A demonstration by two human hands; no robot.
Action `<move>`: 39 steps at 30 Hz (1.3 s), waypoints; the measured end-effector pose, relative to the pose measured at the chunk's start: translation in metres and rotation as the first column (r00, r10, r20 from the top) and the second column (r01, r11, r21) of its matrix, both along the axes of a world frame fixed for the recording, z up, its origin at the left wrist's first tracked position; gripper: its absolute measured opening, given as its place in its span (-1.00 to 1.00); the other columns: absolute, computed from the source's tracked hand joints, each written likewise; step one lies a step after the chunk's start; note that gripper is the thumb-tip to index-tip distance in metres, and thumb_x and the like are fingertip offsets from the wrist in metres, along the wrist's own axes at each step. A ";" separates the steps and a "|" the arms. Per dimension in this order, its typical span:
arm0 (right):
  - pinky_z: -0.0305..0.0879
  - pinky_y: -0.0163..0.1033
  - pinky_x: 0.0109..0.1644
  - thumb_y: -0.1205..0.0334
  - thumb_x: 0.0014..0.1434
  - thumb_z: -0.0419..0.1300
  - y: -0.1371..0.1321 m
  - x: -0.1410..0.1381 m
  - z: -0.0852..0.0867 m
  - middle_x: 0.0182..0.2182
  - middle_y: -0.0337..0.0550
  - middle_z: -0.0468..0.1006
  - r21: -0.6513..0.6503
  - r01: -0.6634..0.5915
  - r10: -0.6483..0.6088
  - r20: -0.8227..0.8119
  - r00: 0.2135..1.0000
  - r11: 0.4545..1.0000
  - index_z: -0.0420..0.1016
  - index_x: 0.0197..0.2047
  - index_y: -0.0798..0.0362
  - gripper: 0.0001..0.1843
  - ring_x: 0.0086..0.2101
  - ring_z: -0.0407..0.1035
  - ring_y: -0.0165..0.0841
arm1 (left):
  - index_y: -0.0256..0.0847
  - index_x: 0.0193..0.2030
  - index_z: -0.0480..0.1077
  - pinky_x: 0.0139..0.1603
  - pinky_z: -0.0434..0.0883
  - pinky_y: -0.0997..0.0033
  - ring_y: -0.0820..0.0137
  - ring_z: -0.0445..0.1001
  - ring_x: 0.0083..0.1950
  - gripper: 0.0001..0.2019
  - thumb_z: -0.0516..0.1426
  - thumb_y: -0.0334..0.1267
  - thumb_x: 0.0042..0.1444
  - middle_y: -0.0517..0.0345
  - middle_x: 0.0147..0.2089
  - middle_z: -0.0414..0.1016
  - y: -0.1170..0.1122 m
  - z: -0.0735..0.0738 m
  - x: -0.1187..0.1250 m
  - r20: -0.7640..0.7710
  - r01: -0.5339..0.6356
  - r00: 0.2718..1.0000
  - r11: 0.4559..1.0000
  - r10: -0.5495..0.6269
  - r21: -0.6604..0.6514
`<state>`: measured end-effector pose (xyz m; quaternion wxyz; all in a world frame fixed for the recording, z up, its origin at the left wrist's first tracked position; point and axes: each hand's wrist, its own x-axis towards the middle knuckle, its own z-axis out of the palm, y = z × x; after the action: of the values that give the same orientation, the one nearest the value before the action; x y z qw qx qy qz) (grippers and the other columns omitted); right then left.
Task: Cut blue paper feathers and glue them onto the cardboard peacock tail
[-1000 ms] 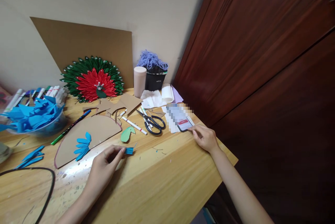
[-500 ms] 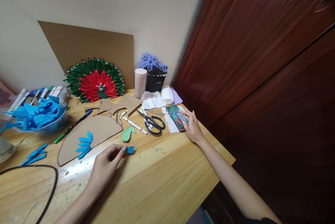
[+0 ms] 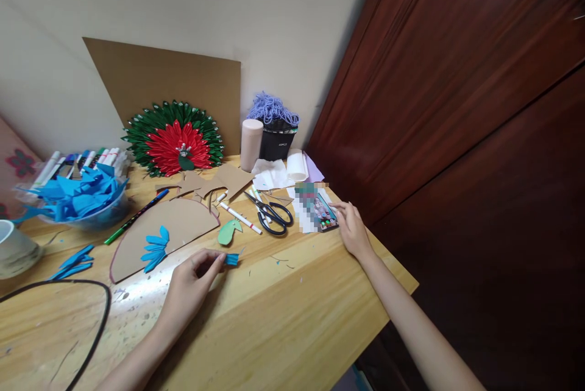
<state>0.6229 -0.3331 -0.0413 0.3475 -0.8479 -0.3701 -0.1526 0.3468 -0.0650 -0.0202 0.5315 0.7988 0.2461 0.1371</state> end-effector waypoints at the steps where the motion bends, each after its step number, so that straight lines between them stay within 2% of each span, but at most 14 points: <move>1: 0.12 0.04 0.19 0.13 0.29 -0.12 0.000 -0.002 0.000 -0.06 -0.02 0.45 0.000 -0.001 0.001 -0.006 1.000 1.000 0.26 0.02 0.02 -0.69 0.02 0.29 -0.19 | -0.23 -0.31 0.49 -0.18 0.41 0.32 0.25 0.53 -0.24 -0.65 0.08 0.02 0.06 0.04 -0.28 0.58 0.000 0.000 0.000 -0.001 -0.001 1.000 1.000 0.001 0.005; 3: 0.15 0.02 0.17 0.13 0.29 -0.12 0.001 -0.004 0.002 -0.04 -0.01 0.43 0.000 -0.006 0.006 -0.007 1.000 1.000 0.26 0.04 0.01 -0.68 0.03 0.27 -0.19 | -0.23 -0.32 0.49 -0.20 0.41 0.33 0.27 0.53 -0.25 -0.66 0.08 0.02 0.06 0.05 -0.29 0.58 0.000 0.001 0.000 -0.002 -0.005 1.000 1.000 0.005 0.008; 7: -0.01 0.07 0.26 0.15 0.28 -0.09 0.007 -0.003 0.009 -0.05 -0.05 0.44 -0.024 -0.063 0.065 0.056 0.996 0.998 0.26 0.03 0.01 -0.69 0.03 0.26 -0.20 | -0.22 -0.34 0.50 -0.23 0.41 0.35 0.27 0.53 -0.27 -0.67 0.09 0.02 0.05 0.05 -0.31 0.58 0.000 -0.001 -0.001 0.001 -0.011 1.000 1.000 0.011 0.013; 10: -0.08 0.09 0.28 0.15 0.27 -0.09 0.015 0.007 0.016 -0.07 -0.06 0.46 -0.067 -0.092 0.099 0.101 0.990 0.993 0.27 0.01 0.01 -0.70 0.03 0.26 -0.20 | -0.23 -0.33 0.50 -0.23 0.42 0.34 0.26 0.53 -0.27 -0.66 0.09 0.02 0.06 0.04 -0.30 0.57 0.001 -0.003 -0.001 -0.008 -0.010 1.000 1.000 0.010 0.017; 15: -0.11 0.12 0.28 0.15 0.29 -0.15 0.034 0.027 0.026 -0.13 -0.12 0.49 -0.100 -0.076 0.086 0.100 0.991 0.992 0.32 -0.10 -0.01 -0.72 -0.02 0.29 -0.22 | -0.23 -0.32 0.49 -0.20 0.42 0.33 0.26 0.52 -0.24 -0.66 0.08 0.02 0.07 0.04 -0.28 0.57 0.002 -0.006 -0.001 -0.003 -0.007 1.000 1.000 0.007 -0.008; 19: -0.07 0.10 0.27 0.17 0.28 -0.16 0.041 0.031 0.022 -0.20 -0.14 0.51 -0.112 -0.078 0.088 0.084 0.993 0.991 0.34 -0.17 -0.01 -0.72 -0.09 0.33 -0.24 | -0.23 -0.31 0.49 -0.17 0.42 0.33 0.26 0.52 -0.22 -0.66 0.07 0.00 0.08 0.02 -0.26 0.58 0.002 -0.006 -0.001 0.004 0.000 1.000 1.000 0.000 -0.024; 26: -0.09 0.12 0.27 0.17 0.26 -0.14 0.038 0.031 0.016 -0.19 -0.14 0.51 -0.118 -0.069 0.079 0.081 0.994 0.991 0.34 -0.16 -0.03 -0.74 -0.07 0.33 -0.22 | -0.22 -0.33 0.50 -0.18 0.41 0.35 0.28 0.51 -0.24 -0.69 0.08 -0.02 0.08 0.06 -0.26 0.58 0.001 0.000 -0.001 0.006 0.005 1.000 1.000 -0.005 -0.014; 32: -0.10 0.12 0.27 0.18 0.26 -0.14 0.037 0.034 0.016 -0.16 -0.12 0.50 -0.127 -0.051 0.061 0.081 0.995 0.991 0.33 -0.13 -0.02 -0.73 -0.06 0.31 -0.22 | -0.22 -0.31 0.49 -0.13 0.40 0.32 0.27 0.51 -0.20 -0.67 0.07 0.00 0.09 0.05 -0.23 0.57 0.001 -0.002 0.000 -0.004 0.015 1.000 0.999 -0.016 -0.049; 39: -0.10 0.10 0.28 0.19 0.25 -0.13 0.037 0.034 0.014 -0.20 -0.13 0.50 -0.140 -0.052 0.063 0.076 0.995 0.989 0.35 -0.18 -0.01 -0.75 -0.07 0.32 -0.23 | -0.23 -0.30 0.48 -0.13 0.40 0.29 0.26 0.50 -0.21 -0.66 0.06 0.01 0.10 0.03 -0.24 0.55 0.002 -0.005 -0.001 -0.014 0.017 1.000 1.000 -0.017 -0.022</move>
<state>0.6569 -0.2965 -0.0273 0.2775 -0.8520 -0.4178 -0.1502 0.3461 -0.0629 -0.0257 0.5395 0.7960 0.2445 0.1245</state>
